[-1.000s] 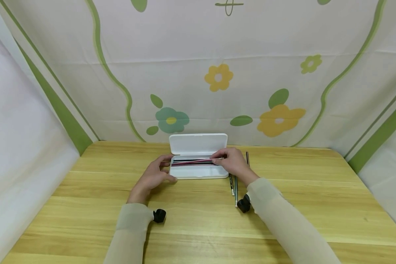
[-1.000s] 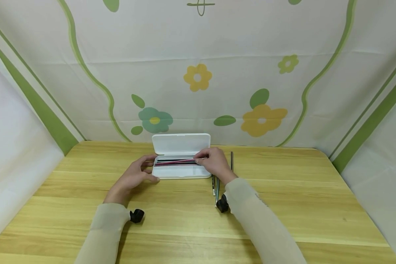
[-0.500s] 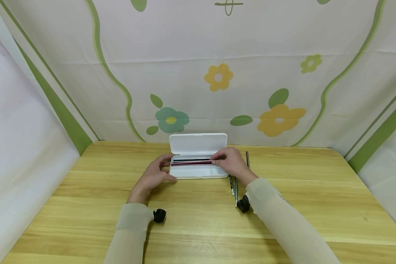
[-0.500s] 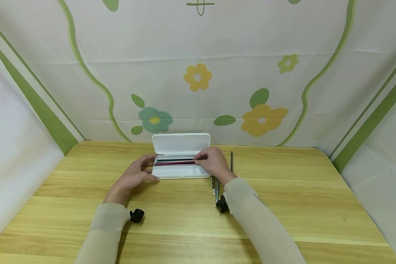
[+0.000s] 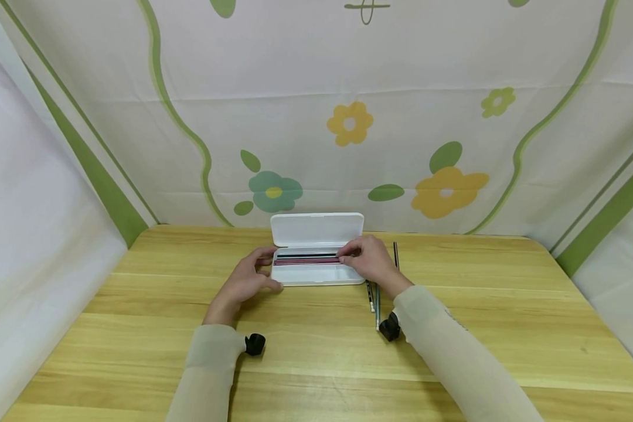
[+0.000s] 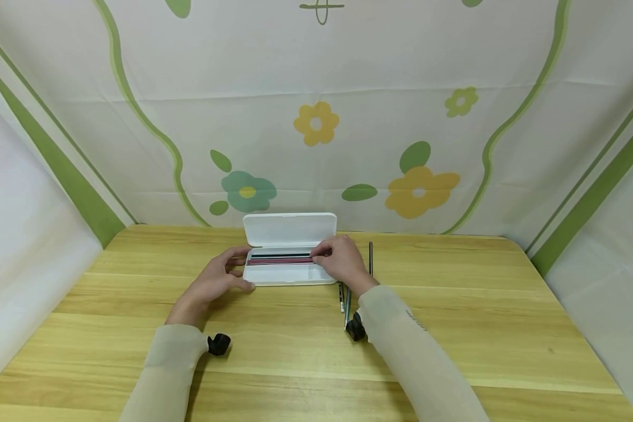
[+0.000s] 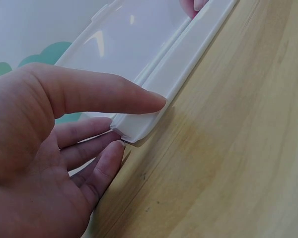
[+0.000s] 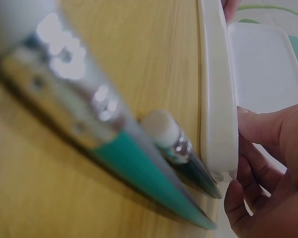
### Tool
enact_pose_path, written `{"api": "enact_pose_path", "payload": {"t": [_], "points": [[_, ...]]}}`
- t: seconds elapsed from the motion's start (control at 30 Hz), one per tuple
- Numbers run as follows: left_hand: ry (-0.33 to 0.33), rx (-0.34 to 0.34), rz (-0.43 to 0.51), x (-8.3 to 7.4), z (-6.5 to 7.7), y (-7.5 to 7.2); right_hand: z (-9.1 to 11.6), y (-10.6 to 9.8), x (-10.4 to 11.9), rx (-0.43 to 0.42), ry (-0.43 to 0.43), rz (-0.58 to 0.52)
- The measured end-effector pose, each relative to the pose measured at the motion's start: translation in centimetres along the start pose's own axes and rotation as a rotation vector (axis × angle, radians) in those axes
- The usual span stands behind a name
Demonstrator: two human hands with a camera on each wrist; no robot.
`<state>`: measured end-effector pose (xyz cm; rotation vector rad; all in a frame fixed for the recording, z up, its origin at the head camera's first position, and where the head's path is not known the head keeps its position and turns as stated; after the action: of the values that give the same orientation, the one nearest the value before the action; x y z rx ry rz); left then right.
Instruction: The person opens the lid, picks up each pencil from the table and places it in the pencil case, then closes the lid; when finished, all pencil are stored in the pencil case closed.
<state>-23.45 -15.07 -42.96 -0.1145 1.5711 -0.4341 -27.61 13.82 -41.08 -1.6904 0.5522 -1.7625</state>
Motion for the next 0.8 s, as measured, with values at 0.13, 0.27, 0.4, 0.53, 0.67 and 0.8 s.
{"api": "enact_pose_path", "payload": {"t": [0.13,0.27,0.4,0.53,0.67,0.8], "points": [[0.008,0.004,0.001,-0.1,0.1,0.1,0.1,-0.1,0.0,-0.001,0.005,0.001],[0.008,0.002,-0.001,-0.2,0.2,0.0,0.2,-0.4,-0.1,-0.004,0.028,-0.014],[-0.005,0.002,-0.007,0.0,0.1,0.0,0.9,-1.4,0.3,-0.013,0.010,-0.060],[-0.011,-0.001,-0.011,0.1,-0.1,0.0,1.9,-3.0,1.0,-0.024,-0.028,-0.103],[-0.007,-0.003,-0.014,0.2,-0.2,0.0,2.7,-4.9,1.3,-0.058,-0.029,-0.124],[-0.010,-0.005,-0.015,0.2,-0.1,-0.1,3.5,-6.8,1.3,-0.087,-0.010,-0.159]]}}
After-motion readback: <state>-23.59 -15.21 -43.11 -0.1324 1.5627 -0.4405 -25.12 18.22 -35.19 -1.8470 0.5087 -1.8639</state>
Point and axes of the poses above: each hand's wrist, its own z-axis away from the middle knuckle, its own y-axis out of the palm, x = y × z, the point moved 3 cm from there along -z, towards the middle knuckle, and after that the axes turned 10 degrees about y, right-handed, at the moved point
